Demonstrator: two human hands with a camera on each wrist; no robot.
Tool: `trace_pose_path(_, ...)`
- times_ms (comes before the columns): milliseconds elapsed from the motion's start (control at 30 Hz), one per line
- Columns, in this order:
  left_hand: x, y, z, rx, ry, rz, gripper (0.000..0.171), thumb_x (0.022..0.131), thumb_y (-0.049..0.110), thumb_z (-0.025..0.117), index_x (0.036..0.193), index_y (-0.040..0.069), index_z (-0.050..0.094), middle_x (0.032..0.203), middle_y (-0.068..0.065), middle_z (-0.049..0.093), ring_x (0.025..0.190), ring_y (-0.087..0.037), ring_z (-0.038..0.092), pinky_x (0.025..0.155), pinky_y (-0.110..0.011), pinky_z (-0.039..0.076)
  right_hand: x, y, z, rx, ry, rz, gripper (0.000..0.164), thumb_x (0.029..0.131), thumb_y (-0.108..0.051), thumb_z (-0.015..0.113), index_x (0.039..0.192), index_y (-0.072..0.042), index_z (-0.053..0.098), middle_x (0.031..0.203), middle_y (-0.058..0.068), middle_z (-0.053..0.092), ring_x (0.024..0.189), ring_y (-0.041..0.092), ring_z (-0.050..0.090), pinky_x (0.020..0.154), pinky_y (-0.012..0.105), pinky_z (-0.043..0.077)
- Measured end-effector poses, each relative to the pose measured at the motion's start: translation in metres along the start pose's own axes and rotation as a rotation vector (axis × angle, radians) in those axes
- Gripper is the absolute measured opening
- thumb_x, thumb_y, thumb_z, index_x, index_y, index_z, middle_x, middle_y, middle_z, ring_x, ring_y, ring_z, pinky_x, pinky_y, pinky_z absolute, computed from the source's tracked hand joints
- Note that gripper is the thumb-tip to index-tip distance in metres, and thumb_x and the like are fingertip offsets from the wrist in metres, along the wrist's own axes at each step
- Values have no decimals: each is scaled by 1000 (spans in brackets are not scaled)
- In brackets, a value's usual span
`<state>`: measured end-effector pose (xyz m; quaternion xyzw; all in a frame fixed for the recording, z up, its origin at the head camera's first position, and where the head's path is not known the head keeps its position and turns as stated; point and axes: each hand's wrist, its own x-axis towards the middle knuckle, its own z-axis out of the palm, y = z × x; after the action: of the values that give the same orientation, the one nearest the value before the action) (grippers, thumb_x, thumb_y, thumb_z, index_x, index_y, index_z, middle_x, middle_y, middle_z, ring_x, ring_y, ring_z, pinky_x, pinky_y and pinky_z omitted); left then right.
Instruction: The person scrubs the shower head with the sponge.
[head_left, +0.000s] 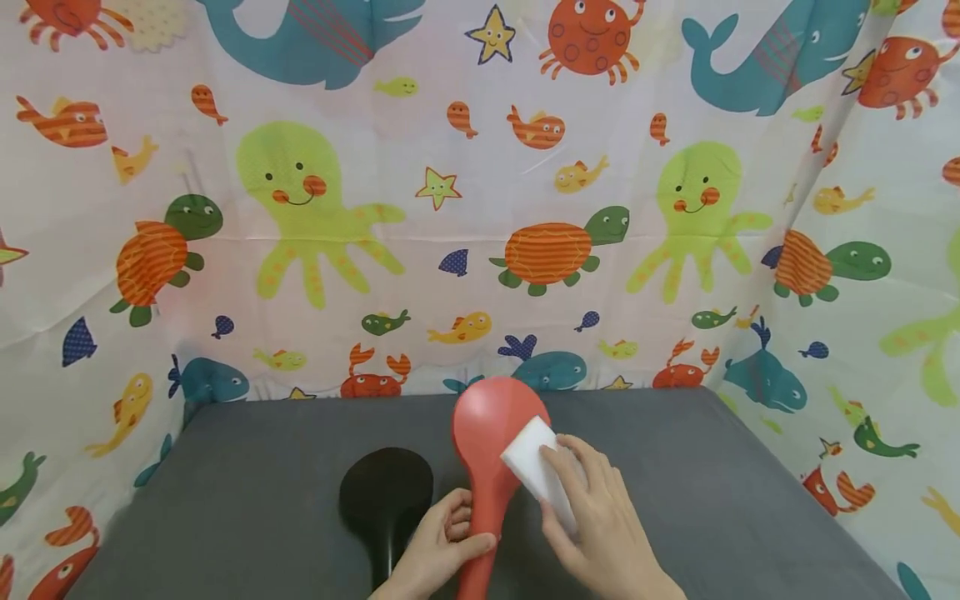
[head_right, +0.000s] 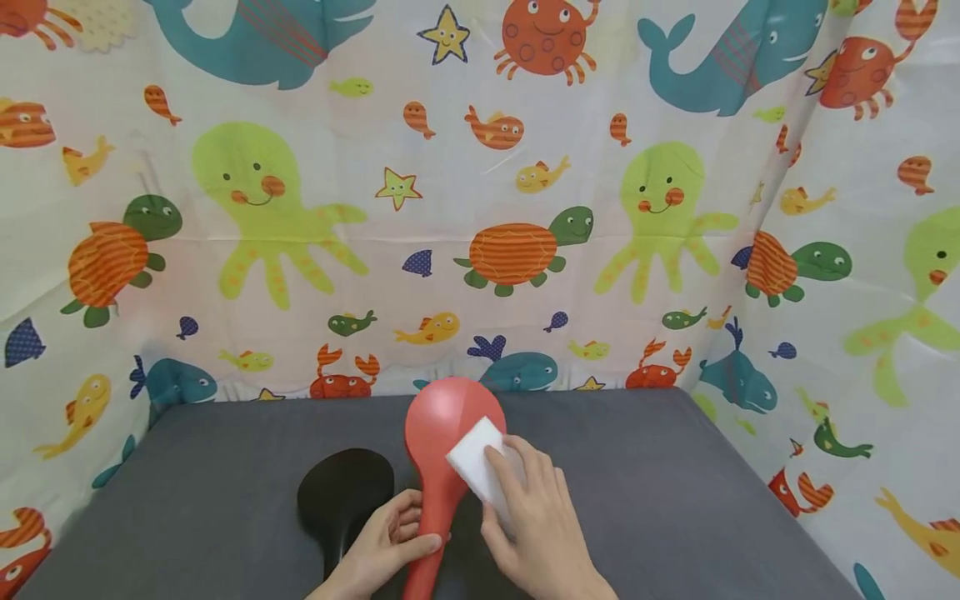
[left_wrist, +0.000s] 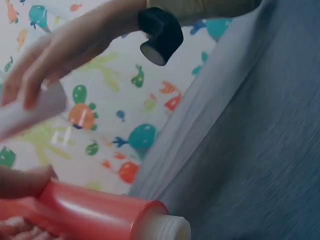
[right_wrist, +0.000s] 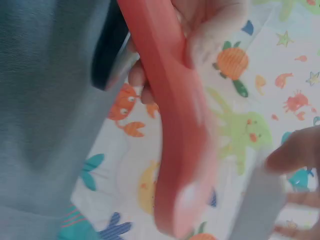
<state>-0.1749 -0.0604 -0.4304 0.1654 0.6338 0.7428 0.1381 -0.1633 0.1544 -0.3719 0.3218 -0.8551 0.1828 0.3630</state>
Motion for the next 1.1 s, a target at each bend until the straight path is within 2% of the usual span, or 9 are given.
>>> trace_pose_path(167,-4,11,0,114,-34,113,46,89,13,64,127,-4,45,114,-16,58,100,-21,60,80,-31,52,17,-13,9,51,80,-332,35,98,-28,39,119,-9,60,131,17,49,113,33,47,83,45,38)
trace_pose_path(267,-6,13,2,170,-55,156,46,89,13,64,127,-4,45,115,-17,57,98,-19,61,79,-29,52,26,-12,15,24,107,-400,33,99,-25,39,117,-10,63,131,18,50,114,35,48,85,45,37)
trace_pose_path(367,-7,13,3,206,-60,172,42,88,13,65,123,-3,48,112,-17,58,92,-16,64,74,-27,53,36,-3,15,10,164,-350,34,99,-27,40,118,-10,63,130,18,51,113,36,49,85,46,37)
trace_pose_path(600,-10,15,4,308,-39,211,36,86,17,67,117,5,53,111,-13,60,91,-14,65,72,-23,52,53,24,7,29,298,26,45,97,-38,44,125,-6,58,135,18,46,113,37,46,80,51,38)
trace_pose_path(667,-11,17,4,312,-34,212,36,87,17,67,117,6,54,110,-13,60,90,-14,65,72,-23,52,52,25,8,18,310,40,45,97,-38,44,125,-5,57,135,19,46,112,38,46,79,52,39)
trace_pose_path(733,-11,20,3,309,-28,215,35,87,17,66,118,5,54,109,-13,61,89,-14,65,72,-23,52,48,21,12,17,303,-26,43,97,-35,44,124,-5,58,133,20,47,111,40,47,80,53,39)
trace_pose_path(933,-10,21,-1,263,0,206,40,87,13,66,120,-3,50,109,-18,60,86,-16,66,71,-26,53,27,-2,27,52,185,-371,34,97,-26,44,120,-7,62,128,21,51,112,37,49,83,46,39)
trace_pose_path(1033,-9,17,-1,286,13,205,45,86,13,67,122,-4,48,108,-18,60,85,-15,66,69,-26,54,27,-5,30,88,129,-440,33,97,-25,44,120,-8,62,129,20,50,113,36,48,84,42,40)
trace_pose_path(1100,-8,14,-1,317,16,209,44,85,16,69,121,-1,50,108,-15,61,84,-13,66,68,-25,54,33,-2,30,90,140,-435,33,97,-24,45,120,-9,62,130,20,50,113,35,48,83,43,41)
